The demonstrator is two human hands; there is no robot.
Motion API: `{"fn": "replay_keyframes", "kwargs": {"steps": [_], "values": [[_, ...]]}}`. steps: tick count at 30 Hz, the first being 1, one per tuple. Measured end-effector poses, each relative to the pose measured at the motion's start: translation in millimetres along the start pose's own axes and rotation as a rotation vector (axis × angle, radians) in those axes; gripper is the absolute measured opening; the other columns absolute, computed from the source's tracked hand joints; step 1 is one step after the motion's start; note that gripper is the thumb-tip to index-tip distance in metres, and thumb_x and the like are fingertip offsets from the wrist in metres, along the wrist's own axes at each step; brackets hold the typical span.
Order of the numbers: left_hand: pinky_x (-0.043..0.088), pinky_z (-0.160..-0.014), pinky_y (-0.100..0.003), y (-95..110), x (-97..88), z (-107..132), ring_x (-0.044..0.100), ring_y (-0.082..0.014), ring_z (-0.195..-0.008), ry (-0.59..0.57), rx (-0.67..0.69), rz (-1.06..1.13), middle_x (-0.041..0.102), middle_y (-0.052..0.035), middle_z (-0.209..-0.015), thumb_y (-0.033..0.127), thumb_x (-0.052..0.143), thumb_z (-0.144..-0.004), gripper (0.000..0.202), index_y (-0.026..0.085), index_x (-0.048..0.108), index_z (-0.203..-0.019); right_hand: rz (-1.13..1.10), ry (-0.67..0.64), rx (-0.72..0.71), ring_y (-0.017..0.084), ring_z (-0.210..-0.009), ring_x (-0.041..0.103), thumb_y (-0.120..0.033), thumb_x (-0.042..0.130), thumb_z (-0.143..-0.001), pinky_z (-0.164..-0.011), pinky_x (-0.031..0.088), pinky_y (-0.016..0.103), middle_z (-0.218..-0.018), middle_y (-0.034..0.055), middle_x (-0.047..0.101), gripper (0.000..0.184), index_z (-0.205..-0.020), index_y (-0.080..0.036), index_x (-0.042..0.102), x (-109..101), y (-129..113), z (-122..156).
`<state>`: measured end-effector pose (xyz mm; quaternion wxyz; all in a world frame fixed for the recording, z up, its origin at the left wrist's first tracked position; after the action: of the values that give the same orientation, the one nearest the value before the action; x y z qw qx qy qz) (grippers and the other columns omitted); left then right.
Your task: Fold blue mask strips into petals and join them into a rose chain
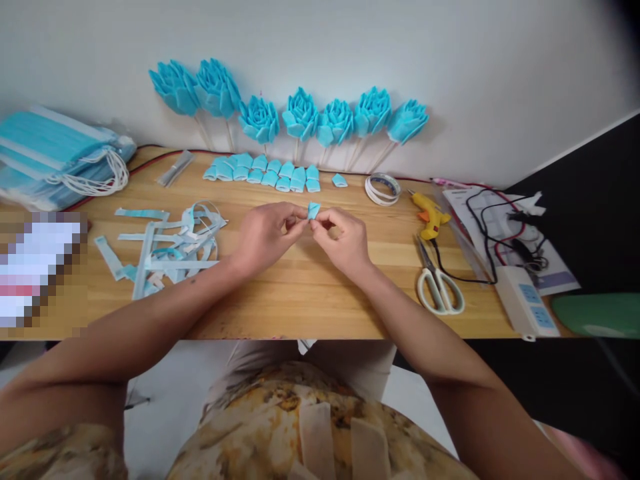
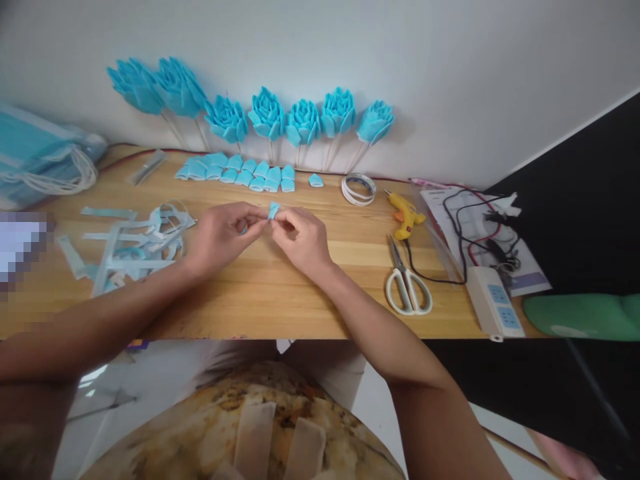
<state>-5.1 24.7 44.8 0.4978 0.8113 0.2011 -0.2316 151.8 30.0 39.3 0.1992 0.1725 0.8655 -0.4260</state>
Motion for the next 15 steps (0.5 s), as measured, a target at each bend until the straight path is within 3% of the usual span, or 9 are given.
{"fn": "replay_keyframes", "kwargs": {"steps": [10, 15], "values": [[0.036, -0.059, -0.026, 0.4, 3.1, 1.6, 0.055, -0.0134, -0.061, -0.018, 0.022, -0.015, 0.072, -0.0027, -0.072, 0.019, 0.061, -0.084, 0.013, 0.019, 0.074, -0.081, 0.089, -0.031, -0.115, 0.017, -0.069, 0.059, -0.02, 0.058, -0.087, -0.071, 0.046, 0.033, -0.072, 0.0018, 0.069, 0.016, -0.072, -0.025, 0.057, 1.0, -3.7, 1.1], [0.036, -0.059, -0.026, -0.8, 3.9, 1.4, 0.054, -0.013, -0.06, -0.014, -0.004, 0.066, 0.073, -0.0029, -0.073, 0.018, 0.057, -0.084, 0.017, 0.018, 0.074, -0.082, 0.096, -0.032, -0.084, 0.017, -0.068, 0.058, -0.021, 0.057, -0.086, -0.071, 0.046, 0.033, -0.071, 0.0018, 0.067, 0.016, -0.07, -0.025, 0.056, 1.4, -2.0, 1.1]]}}
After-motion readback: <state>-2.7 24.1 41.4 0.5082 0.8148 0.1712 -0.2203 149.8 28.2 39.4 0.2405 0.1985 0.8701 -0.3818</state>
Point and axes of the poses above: each hand's wrist, its own z-axis away from the middle knuckle, its own x-axis out of the palm, y = z × x, the point moved 6 cm from there along -z, towards the middle knuckle
